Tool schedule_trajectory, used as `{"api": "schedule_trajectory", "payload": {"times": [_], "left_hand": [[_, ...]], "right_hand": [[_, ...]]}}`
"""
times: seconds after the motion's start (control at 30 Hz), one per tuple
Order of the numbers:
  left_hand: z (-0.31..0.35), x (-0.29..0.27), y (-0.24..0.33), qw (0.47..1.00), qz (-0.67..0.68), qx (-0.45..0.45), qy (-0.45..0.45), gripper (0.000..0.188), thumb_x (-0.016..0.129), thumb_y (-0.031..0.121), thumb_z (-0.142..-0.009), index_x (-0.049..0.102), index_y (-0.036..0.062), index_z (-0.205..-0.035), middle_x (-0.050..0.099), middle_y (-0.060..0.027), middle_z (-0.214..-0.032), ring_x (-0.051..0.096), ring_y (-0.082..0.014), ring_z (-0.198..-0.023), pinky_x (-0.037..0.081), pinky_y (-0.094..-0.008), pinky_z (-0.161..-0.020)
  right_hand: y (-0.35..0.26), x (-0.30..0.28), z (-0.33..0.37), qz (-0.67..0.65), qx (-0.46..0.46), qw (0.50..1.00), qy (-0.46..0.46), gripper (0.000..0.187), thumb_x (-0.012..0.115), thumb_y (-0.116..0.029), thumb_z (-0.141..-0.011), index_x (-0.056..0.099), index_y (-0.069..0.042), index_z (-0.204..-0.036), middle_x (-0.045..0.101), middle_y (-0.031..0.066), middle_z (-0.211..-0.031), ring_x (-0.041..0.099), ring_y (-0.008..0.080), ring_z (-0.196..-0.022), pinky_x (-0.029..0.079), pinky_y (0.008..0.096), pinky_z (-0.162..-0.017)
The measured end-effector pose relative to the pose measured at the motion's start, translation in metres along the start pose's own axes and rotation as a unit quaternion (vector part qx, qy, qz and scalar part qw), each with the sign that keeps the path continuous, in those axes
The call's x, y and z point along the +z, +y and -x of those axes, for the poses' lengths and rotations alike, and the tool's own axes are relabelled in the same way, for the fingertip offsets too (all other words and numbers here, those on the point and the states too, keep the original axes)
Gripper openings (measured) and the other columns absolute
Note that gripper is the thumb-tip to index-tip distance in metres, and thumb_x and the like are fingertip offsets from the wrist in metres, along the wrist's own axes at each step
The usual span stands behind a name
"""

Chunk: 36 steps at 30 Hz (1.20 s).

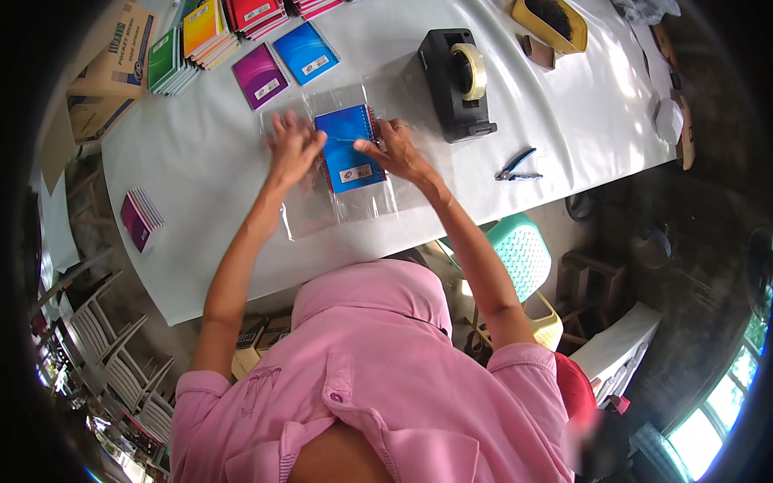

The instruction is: The person repeatedly places spiral-bound notebooks into clear plastic sleeves and seals them with tape. They handle notebooks of various colors, aligning them in the sleeves and using a tape dispenser to seal the edges. The wrapped notebooks are set aside on the table.

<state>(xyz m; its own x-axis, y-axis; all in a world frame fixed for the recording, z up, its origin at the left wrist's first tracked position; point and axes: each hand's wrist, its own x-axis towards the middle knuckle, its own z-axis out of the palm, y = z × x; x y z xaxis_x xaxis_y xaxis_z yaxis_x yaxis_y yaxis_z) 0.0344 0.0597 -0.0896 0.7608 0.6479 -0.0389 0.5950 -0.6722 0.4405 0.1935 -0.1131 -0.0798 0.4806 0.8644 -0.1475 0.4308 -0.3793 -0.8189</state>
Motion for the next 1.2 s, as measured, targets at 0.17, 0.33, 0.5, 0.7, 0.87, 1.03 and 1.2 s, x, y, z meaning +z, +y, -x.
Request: {"api": "schedule_trajectory", "payload": {"times": [0.17,0.33,0.5,0.7,0.87,1.03,1.2], "left_hand": [[0.043,-0.033,0.021,0.917,0.369,-0.013,-0.149,0.076,0.069,0.034,-0.085,0.034,-0.0022,-0.142,0.044,-0.0249,-0.138,0.046,-0.0329,-0.127,0.036,-0.0408,-0.106],[0.066,-0.062,0.050,0.776,0.631,0.014,-0.007,0.089,0.071,-0.012,-0.074,0.025,0.0066,-0.148,0.047,-0.0117,-0.139,0.052,-0.0191,-0.120,0.044,-0.0340,-0.103],[0.062,-0.024,0.041,0.771,0.635,-0.021,0.041,0.078,0.068,-0.013,-0.075,0.035,0.0051,-0.144,0.040,-0.0128,-0.145,0.038,-0.0255,-0.133,0.034,-0.0399,-0.111],[0.074,-0.023,0.029,0.867,0.471,0.087,0.135,0.051,0.076,-0.003,-0.072,0.066,0.0132,-0.119,0.034,-0.0120,-0.150,0.027,-0.0335,-0.140,0.033,-0.0448,-0.111],[0.062,-0.043,0.048,0.930,0.306,0.127,0.162,0.042,0.081,0.009,-0.068,0.073,0.0202,-0.107,0.038,-0.0100,-0.148,0.021,-0.0367,-0.142,0.033,-0.0463,-0.110],[0.049,-0.065,0.043,0.951,0.221,0.183,0.117,0.043,0.082,0.023,-0.069,0.071,0.0154,-0.109,0.037,-0.0117,-0.148,0.017,-0.0386,-0.142,0.029,-0.0467,-0.111],[0.043,-0.062,0.035,0.895,0.420,0.132,0.075,0.107,0.083,0.047,-0.064,0.029,0.0059,-0.147,0.017,-0.0177,-0.155,0.008,-0.0389,-0.144,0.019,-0.0476,-0.114]], "right_hand": [[-0.036,-0.013,0.023,-0.272,0.071,0.959,-0.022,0.079,0.082,-0.026,-0.074,0.031,-0.004,-0.129,0.046,0.0208,-0.122,0.050,0.0295,-0.113,0.048,0.0425,-0.089],[-0.065,-0.022,0.026,-0.308,-0.129,0.942,0.034,0.088,0.084,0.003,-0.061,0.029,-0.009,-0.129,0.045,0.0151,-0.129,0.044,0.0247,-0.125,0.035,0.0403,-0.107],[-0.027,-0.011,0.012,-0.228,-0.149,0.961,0.040,0.085,0.083,0.004,-0.060,0.034,-0.009,-0.128,0.040,0.0159,-0.138,0.039,0.0279,-0.131,0.029,0.0432,-0.113],[-0.030,-0.023,0.026,-0.311,-0.191,0.930,0.048,0.070,0.084,0.000,-0.059,0.050,-0.012,-0.119,0.036,0.0120,-0.145,0.034,0.0294,-0.136,0.026,0.0443,-0.115],[-0.034,-0.019,0.025,-0.204,-0.213,0.953,0.065,0.052,0.085,-0.014,-0.062,0.061,-0.010,-0.109,0.044,0.0143,-0.139,0.040,0.0328,-0.131,0.035,0.0436,-0.108],[-0.038,-0.027,0.015,-0.147,-0.261,0.953,0.035,0.054,0.086,-0.015,-0.059,0.064,-0.008,-0.108,0.037,0.0154,-0.143,0.035,0.0307,-0.135,0.029,0.0454,-0.113],[-0.042,-0.032,0.017,-0.240,-0.211,0.947,0.018,0.103,0.090,-0.031,-0.052,0.038,-0.009,-0.138,0.035,0.0169,-0.146,0.032,0.0345,-0.136,0.026,0.0440,-0.112]]}}
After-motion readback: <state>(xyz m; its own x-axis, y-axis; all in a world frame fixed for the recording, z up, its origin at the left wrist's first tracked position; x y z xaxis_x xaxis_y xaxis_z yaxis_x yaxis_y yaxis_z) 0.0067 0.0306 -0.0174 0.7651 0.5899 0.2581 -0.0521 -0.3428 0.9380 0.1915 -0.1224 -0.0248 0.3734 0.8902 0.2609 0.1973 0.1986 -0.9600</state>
